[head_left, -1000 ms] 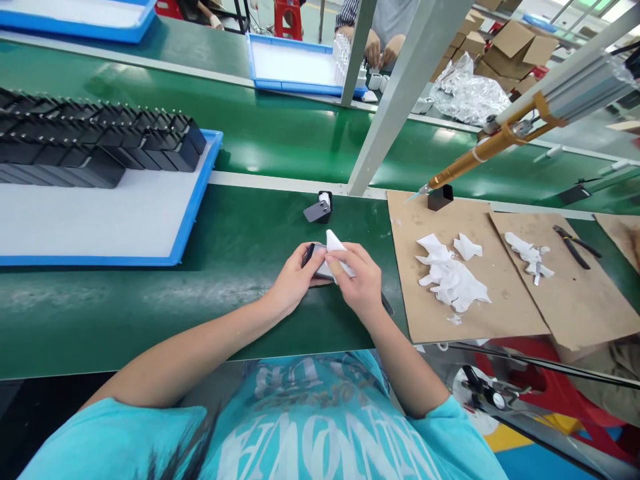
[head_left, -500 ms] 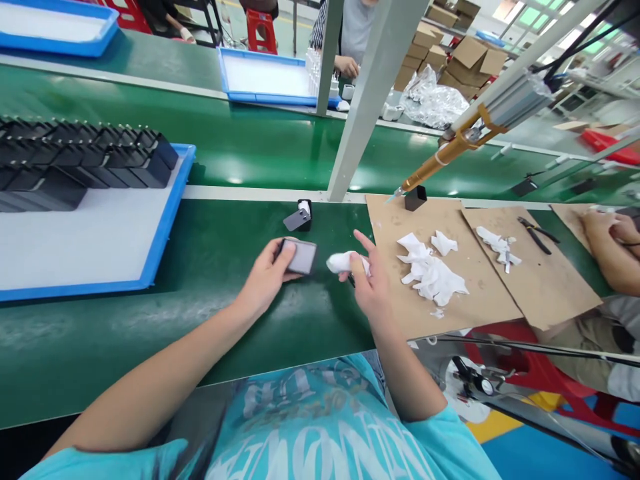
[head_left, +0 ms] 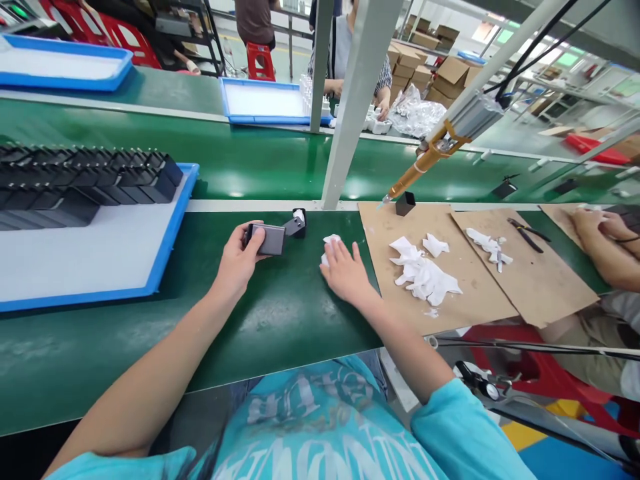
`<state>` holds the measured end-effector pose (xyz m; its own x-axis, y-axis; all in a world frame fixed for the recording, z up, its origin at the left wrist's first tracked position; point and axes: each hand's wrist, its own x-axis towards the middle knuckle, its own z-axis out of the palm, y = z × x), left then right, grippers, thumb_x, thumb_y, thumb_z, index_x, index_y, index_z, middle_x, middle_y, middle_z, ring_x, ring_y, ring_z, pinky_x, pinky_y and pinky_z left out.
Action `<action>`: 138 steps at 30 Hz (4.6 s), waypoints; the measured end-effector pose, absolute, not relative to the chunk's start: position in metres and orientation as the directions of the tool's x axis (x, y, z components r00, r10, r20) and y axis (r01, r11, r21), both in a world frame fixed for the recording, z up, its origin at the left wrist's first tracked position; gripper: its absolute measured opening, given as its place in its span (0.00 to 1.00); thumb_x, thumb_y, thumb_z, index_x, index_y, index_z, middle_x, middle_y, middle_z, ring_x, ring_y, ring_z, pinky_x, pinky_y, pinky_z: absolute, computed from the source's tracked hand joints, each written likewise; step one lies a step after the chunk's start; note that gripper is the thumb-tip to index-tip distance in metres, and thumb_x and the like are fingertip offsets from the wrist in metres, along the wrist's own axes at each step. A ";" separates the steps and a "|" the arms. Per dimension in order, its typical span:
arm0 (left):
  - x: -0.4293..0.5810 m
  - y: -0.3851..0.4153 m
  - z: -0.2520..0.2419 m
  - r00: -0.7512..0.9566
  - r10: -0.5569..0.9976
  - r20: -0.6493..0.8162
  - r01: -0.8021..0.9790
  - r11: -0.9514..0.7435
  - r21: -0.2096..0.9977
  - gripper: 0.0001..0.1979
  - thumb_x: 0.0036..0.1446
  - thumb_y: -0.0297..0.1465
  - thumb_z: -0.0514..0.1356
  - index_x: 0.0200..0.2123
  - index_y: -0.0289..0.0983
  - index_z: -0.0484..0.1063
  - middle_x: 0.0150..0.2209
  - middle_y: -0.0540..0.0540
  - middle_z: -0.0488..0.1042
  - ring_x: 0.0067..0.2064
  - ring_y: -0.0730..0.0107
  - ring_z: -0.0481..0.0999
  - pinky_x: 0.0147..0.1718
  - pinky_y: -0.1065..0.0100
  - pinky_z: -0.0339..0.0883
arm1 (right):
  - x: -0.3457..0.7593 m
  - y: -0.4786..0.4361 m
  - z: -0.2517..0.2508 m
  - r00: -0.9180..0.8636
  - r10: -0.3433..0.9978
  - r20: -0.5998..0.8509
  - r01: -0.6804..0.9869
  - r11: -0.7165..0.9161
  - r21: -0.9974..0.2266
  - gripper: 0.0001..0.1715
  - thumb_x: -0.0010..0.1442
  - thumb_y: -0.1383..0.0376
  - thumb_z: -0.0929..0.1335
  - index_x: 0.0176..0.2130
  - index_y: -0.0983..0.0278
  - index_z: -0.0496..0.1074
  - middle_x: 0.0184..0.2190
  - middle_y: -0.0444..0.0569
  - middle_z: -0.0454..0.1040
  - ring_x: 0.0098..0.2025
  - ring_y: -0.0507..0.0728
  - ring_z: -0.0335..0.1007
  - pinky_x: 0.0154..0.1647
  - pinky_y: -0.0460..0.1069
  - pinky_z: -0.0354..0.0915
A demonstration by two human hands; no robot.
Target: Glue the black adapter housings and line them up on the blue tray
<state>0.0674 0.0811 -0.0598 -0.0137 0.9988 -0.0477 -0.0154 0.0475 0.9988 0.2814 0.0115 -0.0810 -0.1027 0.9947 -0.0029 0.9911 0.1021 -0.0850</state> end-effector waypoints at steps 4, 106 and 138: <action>0.048 0.085 -0.042 0.200 0.969 0.146 0.432 -0.221 0.874 0.22 0.56 0.45 0.62 0.51 0.43 0.74 0.42 0.45 0.74 0.40 0.64 0.74 0.38 0.66 0.70 | 0.306 0.014 -0.059 -0.025 0.999 0.034 0.989 0.029 -0.147 0.29 0.65 0.58 0.63 0.60 0.69 0.67 0.68 0.64 0.54 0.70 0.73 0.50 0.68 0.71 0.46; 0.044 0.059 -0.072 0.361 0.933 -0.006 0.763 -0.292 0.577 0.21 0.58 0.41 0.59 0.52 0.38 0.70 0.46 0.42 0.78 0.45 0.55 0.78 0.42 0.60 0.71 | 0.363 0.044 -0.058 0.438 0.821 0.366 0.397 0.188 -0.898 0.15 0.58 0.53 0.68 0.40 0.59 0.74 0.50 0.50 0.70 0.39 0.52 0.70 0.35 0.49 0.69; 0.052 0.039 -0.064 0.456 0.889 -0.035 0.733 -0.353 0.581 0.21 0.61 0.45 0.56 0.53 0.40 0.68 0.40 0.45 0.80 0.38 0.56 0.79 0.33 0.64 0.67 | 0.290 0.042 0.007 0.477 0.835 0.273 -0.166 0.391 -0.905 0.18 0.53 0.52 0.72 0.36 0.59 0.65 0.43 0.45 0.73 0.22 0.45 0.68 0.25 0.46 0.67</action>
